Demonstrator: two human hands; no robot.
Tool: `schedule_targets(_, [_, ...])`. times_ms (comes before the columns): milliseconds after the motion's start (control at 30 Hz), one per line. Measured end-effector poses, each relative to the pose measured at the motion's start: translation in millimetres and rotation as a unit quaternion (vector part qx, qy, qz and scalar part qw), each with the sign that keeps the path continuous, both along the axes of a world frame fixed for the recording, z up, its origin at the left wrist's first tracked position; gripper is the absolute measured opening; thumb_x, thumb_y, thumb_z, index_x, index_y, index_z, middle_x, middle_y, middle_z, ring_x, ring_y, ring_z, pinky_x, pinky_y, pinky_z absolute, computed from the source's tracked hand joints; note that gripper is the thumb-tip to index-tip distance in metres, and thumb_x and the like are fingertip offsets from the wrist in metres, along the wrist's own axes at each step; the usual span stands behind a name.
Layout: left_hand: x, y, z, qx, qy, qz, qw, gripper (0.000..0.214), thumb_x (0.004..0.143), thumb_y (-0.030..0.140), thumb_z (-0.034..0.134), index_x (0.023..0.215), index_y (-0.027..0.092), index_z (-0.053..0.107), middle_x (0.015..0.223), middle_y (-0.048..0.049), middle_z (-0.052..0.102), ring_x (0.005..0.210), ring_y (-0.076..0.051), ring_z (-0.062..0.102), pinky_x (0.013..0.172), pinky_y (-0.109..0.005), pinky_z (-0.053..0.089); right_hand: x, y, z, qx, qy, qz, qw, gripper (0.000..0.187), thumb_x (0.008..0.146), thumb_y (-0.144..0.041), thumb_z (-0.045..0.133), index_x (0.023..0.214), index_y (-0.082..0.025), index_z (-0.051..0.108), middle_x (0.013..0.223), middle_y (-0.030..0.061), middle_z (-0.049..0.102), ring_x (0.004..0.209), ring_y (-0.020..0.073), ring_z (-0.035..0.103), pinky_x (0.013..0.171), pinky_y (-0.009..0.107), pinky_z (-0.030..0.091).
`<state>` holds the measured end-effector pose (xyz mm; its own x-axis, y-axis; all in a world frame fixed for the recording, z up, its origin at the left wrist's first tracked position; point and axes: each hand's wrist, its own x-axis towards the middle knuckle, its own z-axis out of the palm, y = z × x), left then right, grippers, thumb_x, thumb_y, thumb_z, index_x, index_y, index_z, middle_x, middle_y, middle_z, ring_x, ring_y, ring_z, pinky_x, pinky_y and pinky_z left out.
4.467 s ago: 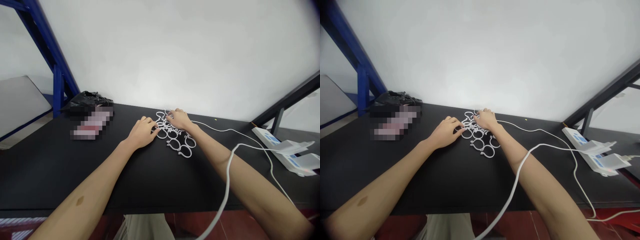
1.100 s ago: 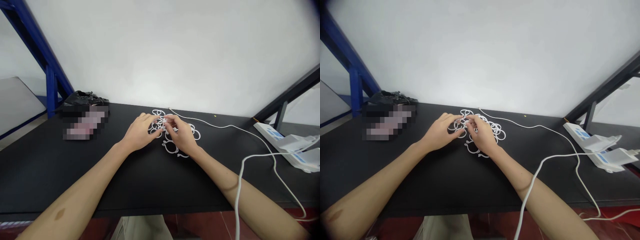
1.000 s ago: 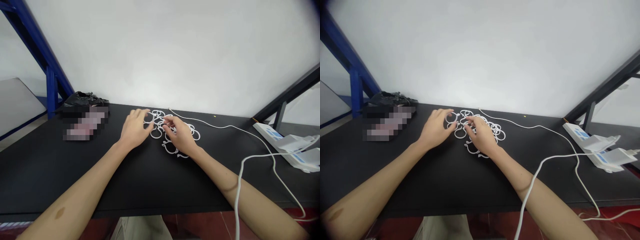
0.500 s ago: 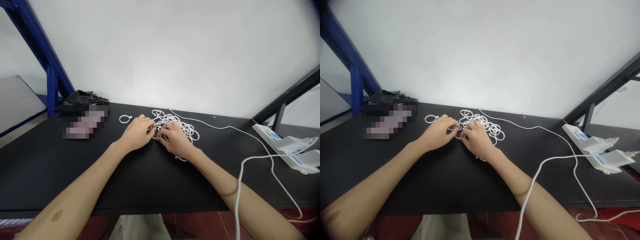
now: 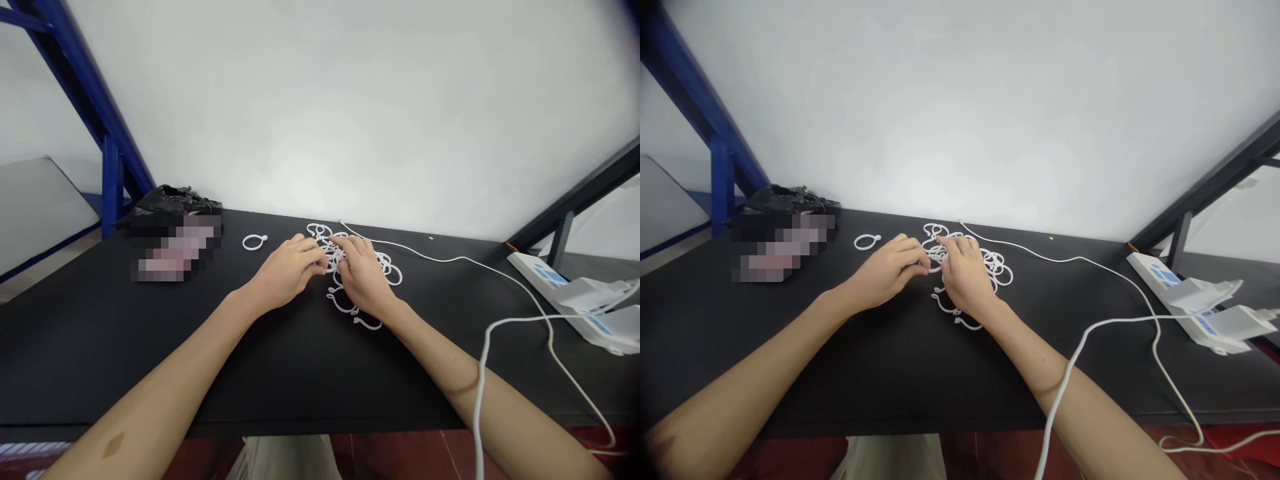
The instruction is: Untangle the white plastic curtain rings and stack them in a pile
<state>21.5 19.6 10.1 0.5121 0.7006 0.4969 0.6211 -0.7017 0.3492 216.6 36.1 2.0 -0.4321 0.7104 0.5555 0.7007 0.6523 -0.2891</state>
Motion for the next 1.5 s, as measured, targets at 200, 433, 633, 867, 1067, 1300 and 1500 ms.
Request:
schedule_targets(200, [5.8, -3.2, 0.4, 0.004, -0.028, 0.025, 0.999, 0.019, 0.097, 0.012, 0.038, 0.09, 0.021, 0.054, 0.096, -0.0039, 0.064, 0.084, -0.02, 0.048, 0.076, -0.036, 0.044, -2.3, -1.8, 3.8, -0.065, 0.109, 0.049, 0.991, 0.037, 0.092, -0.012, 0.038, 0.12, -0.023, 0.059, 0.107, 0.0076, 0.066, 0.1, 0.0211, 0.061, 0.089, 0.041, 0.049])
schedule_targets(433, [1.1, 1.5, -5.8, 0.008, 0.021, 0.085, 0.996, 0.032, 0.088, 0.001, 0.035, 0.101, 0.019, 0.058, 0.102, -0.0057, 0.063, 0.095, -0.023, 0.052, 0.078, -0.037, 0.047, -9.5, -5.7, 5.4, -0.097, 0.153, 0.024, 0.983, 0.022, 0.092, -0.023, 0.051, 0.11, -0.02, 0.061, 0.1, 0.0067, 0.07, 0.084, 0.0179, 0.064, 0.08, 0.036, 0.053])
schedule_targets(633, [3.3, -0.5, -5.6, 0.006, -0.022, 0.082, 0.996, 0.038, 0.086, 0.005, 0.04, 0.119, 0.02, 0.053, 0.116, -0.0077, 0.059, 0.107, -0.023, 0.054, 0.087, -0.038, 0.049, -9.1, -4.8, 4.9, -0.092, 0.16, 0.023, 0.983, 0.014, 0.091, -0.022, 0.053, 0.101, -0.021, 0.063, 0.088, 0.0038, 0.069, 0.075, 0.0165, 0.063, 0.074, 0.034, 0.052])
schedule_targets(867, [6.6, -2.2, -4.5, -0.016, -0.041, 0.093, 0.995, 0.045, 0.093, 0.037, 0.053, 0.135, 0.02, 0.047, 0.129, -0.008, 0.058, 0.117, -0.025, 0.051, 0.099, -0.043, 0.045, -5.8, -6.5, 13.3, -0.045, 0.119, 0.043, 0.991, 0.011, 0.092, -0.02, 0.054, 0.097, -0.021, 0.064, 0.089, 0.0028, 0.07, 0.074, 0.0154, 0.06, 0.072, 0.031, 0.05])
schedule_targets(1067, [3.3, 2.5, -3.2, 0.005, -0.019, 0.155, 0.988, 0.038, 0.093, 0.037, 0.053, 0.128, 0.023, 0.054, 0.116, -0.0057, 0.064, 0.106, -0.025, 0.054, 0.093, -0.04, 0.045, -8.8, -4.2, 9.2, 0.009, 0.085, 0.032, 0.996, 0.022, 0.094, -0.023, 0.052, 0.114, -0.022, 0.061, 0.102, 0.006, 0.071, 0.089, 0.0201, 0.062, 0.083, 0.038, 0.053])
schedule_targets(1300, [-20.3, 18.9, -12.3, -0.019, 0.055, 0.439, 0.897, 0.047, 0.089, 0.029, 0.047, 0.132, 0.01, 0.054, 0.123, -0.0201, 0.059, 0.114, -0.039, 0.05, 0.089, -0.05, 0.042, -15.6, 4.1, -4.9, 0.025, -0.129, 0.115, 0.985, 0.042, 0.093, -0.008, 0.041, 0.131, -0.018, 0.056, 0.133, 0.0084, 0.061, 0.134, 0.0272, 0.04, 0.111, 0.051, 0.038])
schedule_targets(1500, [-24.4, 23.5, -23.5, -0.06, 0.088, 0.456, 0.884, 0.053, 0.087, 0.025, 0.043, 0.136, 0.005, 0.048, 0.124, -0.0242, 0.058, 0.114, -0.041, 0.049, 0.09, -0.053, 0.04, -15.8, 0.0, 0.9, -0.005, -0.169, 0.142, 0.975, 0.034, 0.093, -0.008, 0.043, 0.119, -0.016, 0.063, 0.115, 0.009, 0.067, 0.109, 0.0244, 0.052, 0.102, 0.045, 0.045])
